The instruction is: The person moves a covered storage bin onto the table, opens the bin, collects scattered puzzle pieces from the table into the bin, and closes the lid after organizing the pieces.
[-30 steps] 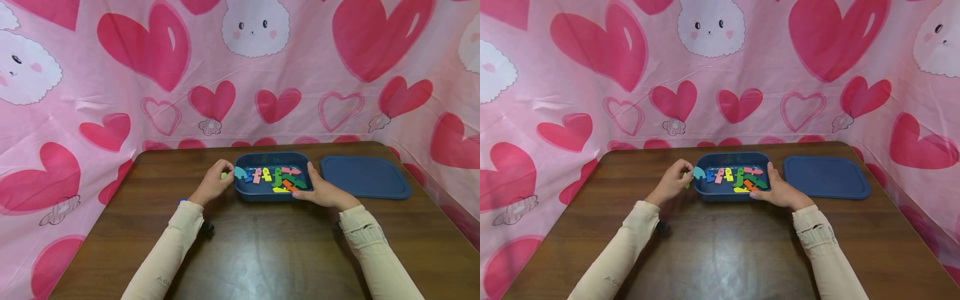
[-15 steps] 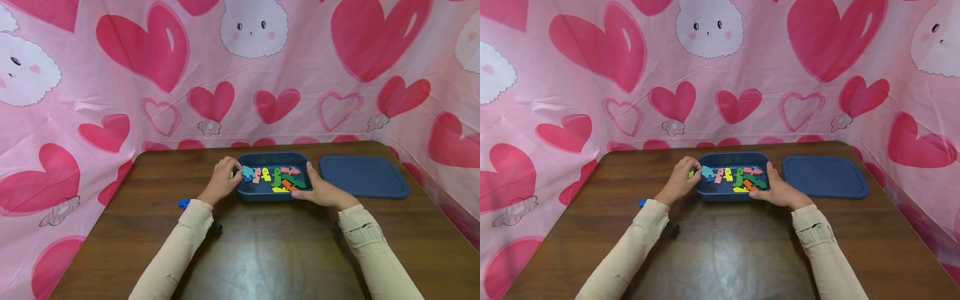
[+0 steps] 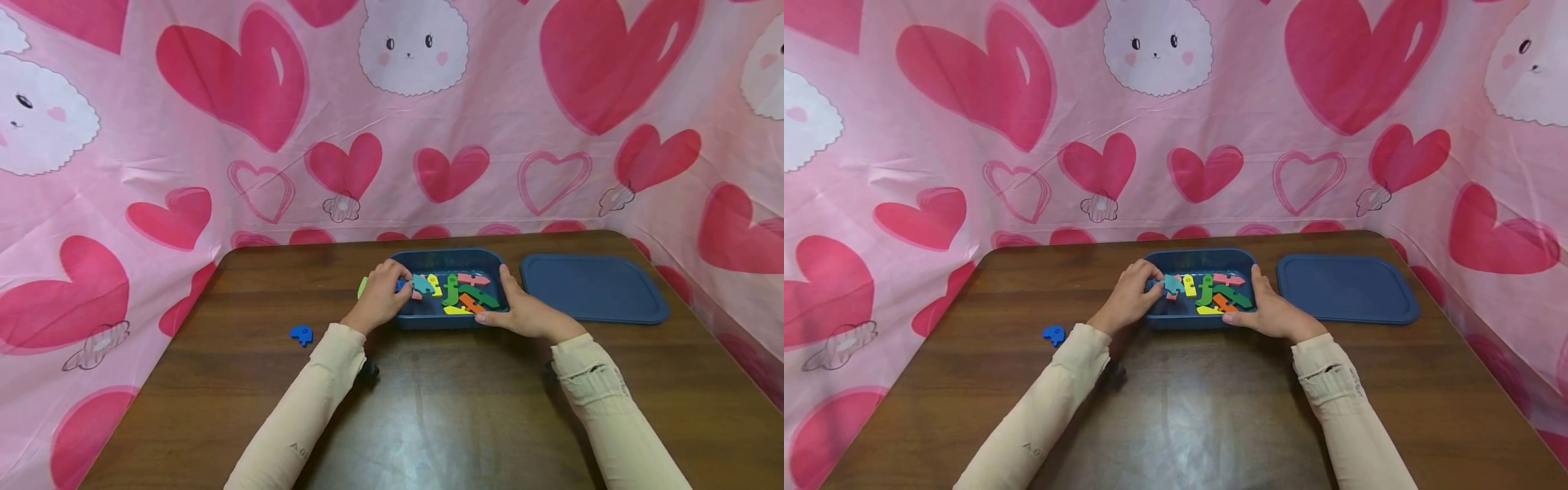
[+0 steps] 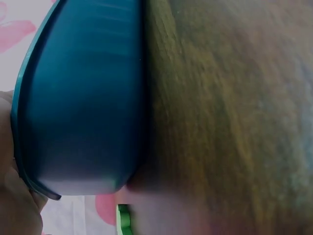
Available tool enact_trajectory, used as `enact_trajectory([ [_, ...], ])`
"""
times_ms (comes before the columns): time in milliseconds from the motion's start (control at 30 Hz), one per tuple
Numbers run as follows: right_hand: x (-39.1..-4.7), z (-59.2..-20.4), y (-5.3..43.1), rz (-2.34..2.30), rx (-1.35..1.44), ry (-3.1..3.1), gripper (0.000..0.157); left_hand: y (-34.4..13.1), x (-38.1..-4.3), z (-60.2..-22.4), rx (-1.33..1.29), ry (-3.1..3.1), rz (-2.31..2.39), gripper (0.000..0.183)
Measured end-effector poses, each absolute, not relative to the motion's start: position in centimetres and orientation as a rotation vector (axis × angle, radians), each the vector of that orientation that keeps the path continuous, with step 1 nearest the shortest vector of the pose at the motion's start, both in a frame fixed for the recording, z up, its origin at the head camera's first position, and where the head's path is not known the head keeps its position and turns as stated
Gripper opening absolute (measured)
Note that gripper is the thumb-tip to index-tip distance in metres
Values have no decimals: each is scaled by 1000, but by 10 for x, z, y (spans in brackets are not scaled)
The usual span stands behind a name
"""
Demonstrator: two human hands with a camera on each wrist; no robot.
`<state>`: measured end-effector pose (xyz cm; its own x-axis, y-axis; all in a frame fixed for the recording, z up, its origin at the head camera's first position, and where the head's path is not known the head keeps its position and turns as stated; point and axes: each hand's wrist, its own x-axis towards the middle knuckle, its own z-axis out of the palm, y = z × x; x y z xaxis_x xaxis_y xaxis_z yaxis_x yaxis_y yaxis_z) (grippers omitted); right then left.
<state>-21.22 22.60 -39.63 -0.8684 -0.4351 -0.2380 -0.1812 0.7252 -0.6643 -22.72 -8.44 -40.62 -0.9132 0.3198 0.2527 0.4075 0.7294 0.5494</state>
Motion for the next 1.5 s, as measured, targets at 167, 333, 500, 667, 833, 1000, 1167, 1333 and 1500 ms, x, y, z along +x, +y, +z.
enact_trajectory([
  [167,-211,-395,226,-944,-473,2549,127,-82,-228,-407,-572,-2837,-860,14],
  [333,-209,-394,225,-945,-472,2548,127,-82,-230,-408,-613,-2883,-777,20],
  [500,-209,-394,223,-936,-457,2552,127,-81,-230,-405,-638,-2954,-735,28],
  [667,-210,-394,223,-933,-463,2552,127,-80,-228,-403,-620,-2975,-616,24],
  [833,-211,-395,224,-912,-455,2562,127,-76,-227,-398,-722,-3004,-263,29],
  [1000,-210,-395,223,-923,-466,2556,127,-76,-226,-394,-782,-3054,-141,30],
  [1167,-209,-394,224,-923,-466,2554,127,-78,-228,-399,-756,-3052,-299,29],
  [1333,-209,-394,224,-913,-466,2559,127,-94,-225,-403,-671,-2905,-854,25],
  [1500,-209,-394,224,-925,-477,2556,127,-136,-211,-390,-595,-2786,-1118,22],
])
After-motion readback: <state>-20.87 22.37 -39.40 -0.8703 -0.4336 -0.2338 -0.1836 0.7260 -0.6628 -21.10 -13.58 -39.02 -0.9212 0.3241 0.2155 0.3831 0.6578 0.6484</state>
